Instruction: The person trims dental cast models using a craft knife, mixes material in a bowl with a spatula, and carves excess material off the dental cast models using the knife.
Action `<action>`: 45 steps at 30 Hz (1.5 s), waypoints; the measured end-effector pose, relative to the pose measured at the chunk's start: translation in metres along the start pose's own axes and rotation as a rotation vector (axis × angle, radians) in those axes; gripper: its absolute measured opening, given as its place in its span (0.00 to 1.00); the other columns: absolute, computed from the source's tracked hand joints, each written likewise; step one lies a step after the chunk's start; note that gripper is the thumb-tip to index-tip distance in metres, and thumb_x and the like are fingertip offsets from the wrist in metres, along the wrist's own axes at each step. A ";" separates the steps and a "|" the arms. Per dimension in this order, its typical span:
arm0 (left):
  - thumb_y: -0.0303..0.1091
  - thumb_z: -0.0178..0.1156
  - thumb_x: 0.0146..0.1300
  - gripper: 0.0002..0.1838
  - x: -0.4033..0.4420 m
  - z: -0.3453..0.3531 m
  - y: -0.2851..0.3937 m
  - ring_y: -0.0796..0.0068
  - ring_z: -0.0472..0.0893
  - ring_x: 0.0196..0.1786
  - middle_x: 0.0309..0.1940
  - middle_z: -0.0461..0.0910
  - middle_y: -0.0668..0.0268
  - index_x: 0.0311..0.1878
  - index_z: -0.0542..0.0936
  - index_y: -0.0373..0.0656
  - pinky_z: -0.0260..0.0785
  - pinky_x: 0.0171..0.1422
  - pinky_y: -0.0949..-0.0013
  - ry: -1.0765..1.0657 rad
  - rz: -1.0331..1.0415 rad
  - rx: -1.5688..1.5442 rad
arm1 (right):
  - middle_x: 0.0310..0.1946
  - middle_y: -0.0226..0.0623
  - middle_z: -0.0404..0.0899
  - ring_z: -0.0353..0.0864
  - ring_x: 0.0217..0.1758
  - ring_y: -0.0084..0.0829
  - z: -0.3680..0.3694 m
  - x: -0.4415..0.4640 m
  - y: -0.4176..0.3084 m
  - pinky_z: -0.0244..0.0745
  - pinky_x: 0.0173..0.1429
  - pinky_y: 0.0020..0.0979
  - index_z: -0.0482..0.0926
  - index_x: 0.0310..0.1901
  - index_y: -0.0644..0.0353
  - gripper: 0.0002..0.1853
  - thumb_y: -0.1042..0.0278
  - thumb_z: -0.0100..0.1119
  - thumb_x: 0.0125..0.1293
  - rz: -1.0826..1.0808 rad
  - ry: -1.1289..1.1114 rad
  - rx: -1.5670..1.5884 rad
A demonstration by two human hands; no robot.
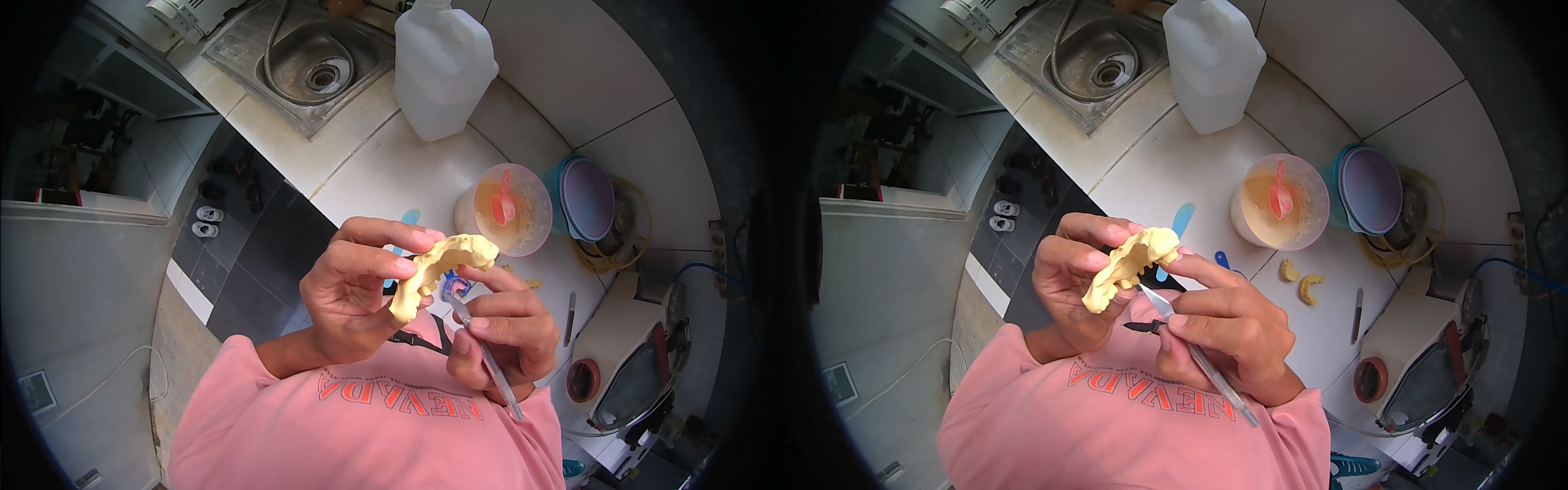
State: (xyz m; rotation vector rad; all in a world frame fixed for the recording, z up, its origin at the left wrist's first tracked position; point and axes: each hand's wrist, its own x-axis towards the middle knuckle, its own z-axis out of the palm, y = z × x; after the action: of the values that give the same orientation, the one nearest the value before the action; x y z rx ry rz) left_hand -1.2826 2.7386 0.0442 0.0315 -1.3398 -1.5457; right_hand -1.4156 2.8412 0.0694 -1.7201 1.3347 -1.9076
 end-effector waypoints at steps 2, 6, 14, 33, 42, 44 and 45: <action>0.24 0.67 0.63 0.16 0.000 0.000 -0.001 0.54 0.77 0.63 0.58 0.71 0.48 0.51 0.74 0.36 0.83 0.53 0.70 -0.001 0.007 0.002 | 0.30 0.40 0.79 0.84 0.36 0.34 0.000 0.000 0.002 0.79 0.60 0.52 0.75 0.45 0.61 0.13 0.79 0.63 0.58 -0.012 0.006 -0.002; 0.24 0.67 0.63 0.16 0.000 0.001 0.002 0.54 0.77 0.63 0.58 0.71 0.48 0.51 0.74 0.37 0.84 0.52 0.71 -0.004 0.011 0.024 | 0.29 0.39 0.79 0.84 0.35 0.34 0.000 0.002 0.003 0.81 0.58 0.50 0.76 0.43 0.62 0.13 0.78 0.65 0.57 -0.054 0.001 -0.043; 0.25 0.69 0.61 0.17 -0.001 -0.001 0.002 0.55 0.79 0.61 0.56 0.73 0.49 0.50 0.75 0.39 0.80 0.60 0.65 -0.016 0.052 0.090 | 0.29 0.38 0.82 0.87 0.48 0.51 0.002 0.006 -0.005 0.84 0.56 0.47 0.78 0.40 0.60 0.15 0.82 0.72 0.50 -0.002 0.022 -0.052; 0.25 0.71 0.59 0.17 0.000 0.000 0.003 0.55 0.81 0.57 0.53 0.75 0.50 0.49 0.77 0.40 0.79 0.60 0.61 -0.013 0.120 0.174 | 0.29 0.38 0.82 0.87 0.47 0.53 -0.001 0.011 -0.009 0.83 0.56 0.48 0.79 0.38 0.62 0.14 0.82 0.72 0.49 -0.053 -0.038 -0.105; 0.25 0.70 0.60 0.16 -0.003 -0.001 0.004 0.56 0.81 0.58 0.54 0.74 0.50 0.50 0.77 0.39 0.79 0.60 0.62 -0.017 0.100 0.155 | 0.35 0.38 0.78 0.87 0.44 0.44 -0.003 0.003 -0.012 0.85 0.52 0.39 0.82 0.41 0.59 0.15 0.80 0.73 0.51 -0.004 0.007 -0.035; 0.25 0.69 0.61 0.16 -0.003 0.000 0.006 0.56 0.80 0.58 0.55 0.74 0.49 0.50 0.76 0.38 0.78 0.61 0.63 -0.001 0.055 0.123 | 0.36 0.36 0.76 0.85 0.41 0.39 -0.005 0.002 -0.016 0.83 0.47 0.34 0.84 0.43 0.57 0.17 0.78 0.75 0.50 -0.010 -0.005 -0.138; 0.24 0.68 0.62 0.15 -0.003 0.000 0.006 0.56 0.80 0.59 0.55 0.74 0.49 0.51 0.76 0.38 0.78 0.61 0.63 -0.006 0.041 0.102 | 0.38 0.35 0.74 0.82 0.37 0.33 -0.005 0.001 -0.017 0.82 0.42 0.30 0.86 0.46 0.55 0.19 0.76 0.77 0.49 -0.015 -0.017 -0.243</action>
State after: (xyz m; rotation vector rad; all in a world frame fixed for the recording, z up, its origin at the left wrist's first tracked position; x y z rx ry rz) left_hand -1.2768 2.7420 0.0468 0.0625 -1.4144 -1.4431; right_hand -1.4136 2.8521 0.0838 -1.8553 1.6081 -1.7959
